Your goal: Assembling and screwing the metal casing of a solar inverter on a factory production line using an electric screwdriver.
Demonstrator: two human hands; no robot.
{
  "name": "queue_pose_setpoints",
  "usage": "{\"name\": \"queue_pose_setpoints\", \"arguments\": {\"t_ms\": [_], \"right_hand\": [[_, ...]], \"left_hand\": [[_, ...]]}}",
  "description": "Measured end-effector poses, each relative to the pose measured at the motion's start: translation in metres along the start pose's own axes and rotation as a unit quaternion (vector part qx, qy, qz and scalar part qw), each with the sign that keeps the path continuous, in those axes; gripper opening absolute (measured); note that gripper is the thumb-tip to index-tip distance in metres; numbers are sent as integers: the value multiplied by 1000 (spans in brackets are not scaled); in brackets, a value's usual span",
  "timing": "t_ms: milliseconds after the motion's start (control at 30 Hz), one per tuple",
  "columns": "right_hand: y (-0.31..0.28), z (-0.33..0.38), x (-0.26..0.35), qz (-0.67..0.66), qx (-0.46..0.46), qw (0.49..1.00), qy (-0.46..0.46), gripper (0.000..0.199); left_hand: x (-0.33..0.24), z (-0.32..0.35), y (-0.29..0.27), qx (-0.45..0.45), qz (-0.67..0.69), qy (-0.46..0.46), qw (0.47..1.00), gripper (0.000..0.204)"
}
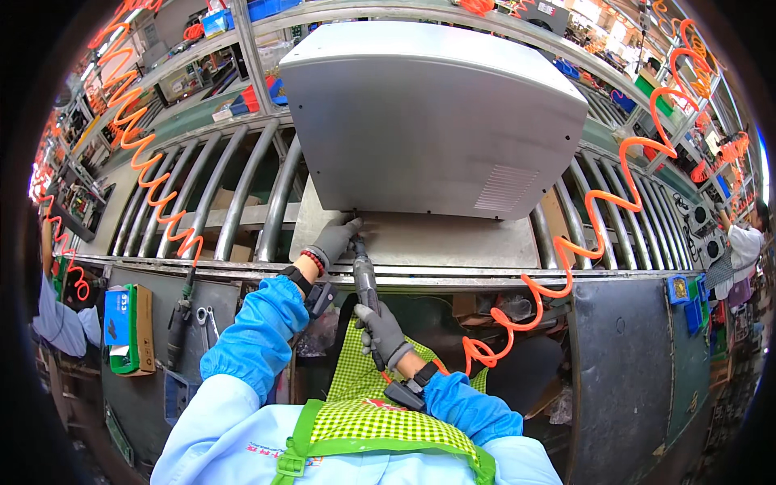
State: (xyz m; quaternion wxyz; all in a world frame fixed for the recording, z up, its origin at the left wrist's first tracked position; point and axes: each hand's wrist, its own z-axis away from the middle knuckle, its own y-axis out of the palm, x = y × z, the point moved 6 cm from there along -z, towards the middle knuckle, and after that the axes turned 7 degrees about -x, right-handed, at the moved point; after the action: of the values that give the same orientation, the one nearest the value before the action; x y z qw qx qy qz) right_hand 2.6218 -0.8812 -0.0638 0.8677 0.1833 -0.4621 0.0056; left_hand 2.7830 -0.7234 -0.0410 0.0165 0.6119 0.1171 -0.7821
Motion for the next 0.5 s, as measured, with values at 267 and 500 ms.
{"name": "queue_pose_setpoints", "arguments": {"t_ms": [267,500], "right_hand": [[-3,-7,-7,-15,-3,1000,25,34],[7,-6,-8,20,-30,999,-3,37]], "left_hand": [[0,-4,3,3,4,-5,1000,36],[8,-12,-3,-3,-22,24,999,35]]}}
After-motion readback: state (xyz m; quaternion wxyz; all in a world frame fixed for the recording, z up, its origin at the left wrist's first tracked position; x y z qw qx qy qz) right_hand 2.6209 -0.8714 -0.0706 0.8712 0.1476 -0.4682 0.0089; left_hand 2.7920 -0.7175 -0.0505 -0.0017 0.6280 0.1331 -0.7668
